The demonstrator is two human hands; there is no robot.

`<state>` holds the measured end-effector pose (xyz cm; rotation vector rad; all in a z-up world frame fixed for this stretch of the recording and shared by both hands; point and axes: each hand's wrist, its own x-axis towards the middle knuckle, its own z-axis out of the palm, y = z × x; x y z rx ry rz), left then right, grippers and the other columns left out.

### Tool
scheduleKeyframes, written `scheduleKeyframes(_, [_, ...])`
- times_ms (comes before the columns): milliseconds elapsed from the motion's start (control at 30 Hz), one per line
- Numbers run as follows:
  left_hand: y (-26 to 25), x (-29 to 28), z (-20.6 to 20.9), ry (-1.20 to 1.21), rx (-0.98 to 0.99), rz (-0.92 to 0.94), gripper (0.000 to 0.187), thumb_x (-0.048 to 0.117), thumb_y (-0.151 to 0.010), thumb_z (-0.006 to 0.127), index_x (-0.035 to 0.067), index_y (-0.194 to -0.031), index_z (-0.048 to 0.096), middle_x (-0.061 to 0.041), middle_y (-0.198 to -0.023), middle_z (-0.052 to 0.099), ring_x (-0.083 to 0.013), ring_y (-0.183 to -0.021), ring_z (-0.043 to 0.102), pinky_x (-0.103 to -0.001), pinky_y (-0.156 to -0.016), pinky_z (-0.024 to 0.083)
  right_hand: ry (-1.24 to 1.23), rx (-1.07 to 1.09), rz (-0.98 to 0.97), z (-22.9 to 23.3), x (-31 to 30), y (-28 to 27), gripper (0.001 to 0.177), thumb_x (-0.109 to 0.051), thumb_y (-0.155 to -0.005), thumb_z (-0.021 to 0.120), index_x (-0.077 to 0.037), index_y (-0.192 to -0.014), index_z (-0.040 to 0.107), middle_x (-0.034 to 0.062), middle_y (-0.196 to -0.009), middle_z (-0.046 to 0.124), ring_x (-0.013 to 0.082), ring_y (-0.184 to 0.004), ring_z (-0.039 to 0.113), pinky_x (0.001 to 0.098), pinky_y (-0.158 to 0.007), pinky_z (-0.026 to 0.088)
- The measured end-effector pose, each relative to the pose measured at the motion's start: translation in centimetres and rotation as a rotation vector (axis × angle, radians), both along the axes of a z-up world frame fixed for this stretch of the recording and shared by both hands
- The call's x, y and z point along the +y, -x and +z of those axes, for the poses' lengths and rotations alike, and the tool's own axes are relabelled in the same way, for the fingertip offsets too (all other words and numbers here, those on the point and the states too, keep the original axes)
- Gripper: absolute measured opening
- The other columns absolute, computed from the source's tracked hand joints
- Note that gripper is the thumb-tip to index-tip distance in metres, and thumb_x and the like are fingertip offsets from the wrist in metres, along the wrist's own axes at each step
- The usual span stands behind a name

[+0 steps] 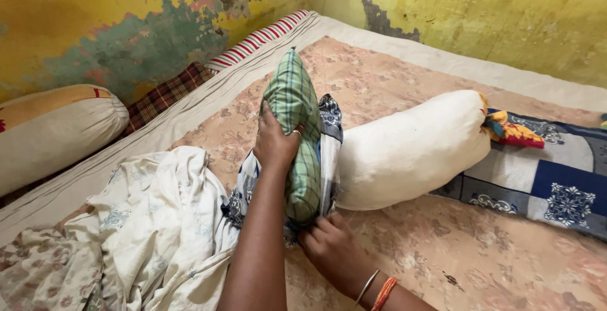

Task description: The person sits on a bed and puts pillowcases onto pillows one by one. They insert the pillows into the cases, adjust the fabric, and smooth the surfaces. The person handles several pillows and pillowcases, finishing with a stack of covered pillows on the bed.

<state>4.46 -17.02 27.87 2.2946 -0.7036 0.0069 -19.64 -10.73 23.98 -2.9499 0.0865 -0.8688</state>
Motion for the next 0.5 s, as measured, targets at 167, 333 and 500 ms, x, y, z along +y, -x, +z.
scheduleKeyframes(167, [-2.2, -1.3, -0.5, -0.061, 0.023, -0.004, 0.114, 0.054, -0.075, 0.081, 0.021, -0.162, 0.016, -0.014, -0.153, 0.047, -0.0381, -0.126, 0.059, -0.049, -0.100, 0.049, -0.036, -0.115, -0.040, -5.3, -1.5, -2.5, 0.011, -0.011, -0.085, 0.064, -0.008, -0.094, 0.068, 0.0091, -0.095, 0.070, 0.0269, -0.097, 0.063, 0.0399, -0.086, 0.049])
scheduleKeyframes(333, [-4.5, -0.6, 0.5, -0.133, 0.095, -0.052, 0.113, 0.060, -0.075, 0.080, 0.022, -0.163, 0.019, -0.015, -0.137, 0.063, -0.0342, -0.121, 0.064, -0.049, -0.098, 0.051, -0.339, 0.115, -0.137, -10.4, -2.0, -5.0, 0.021, -0.022, -0.083, 0.073, -0.006, -0.097, 0.069, 0.0132, -0.090, 0.070, 0.0344, -0.092, 0.064, 0.0471, -0.079, 0.053])
scheduleKeyframes(500, [-5.1, 3.0, 0.6, -0.010, 0.328, -0.111, 0.106, 0.055, -0.075, 0.073, 0.028, -0.163, 0.020, -0.014, -0.128, 0.070, -0.0327, -0.101, 0.078, -0.044, -0.083, 0.061, -0.504, 0.323, -0.165, -13.8, -2.7, -7.1, 0.033, -0.024, -0.084, 0.076, -0.009, -0.113, 0.070, 0.0165, -0.105, 0.071, 0.0363, -0.100, 0.065, 0.0464, -0.086, 0.053])
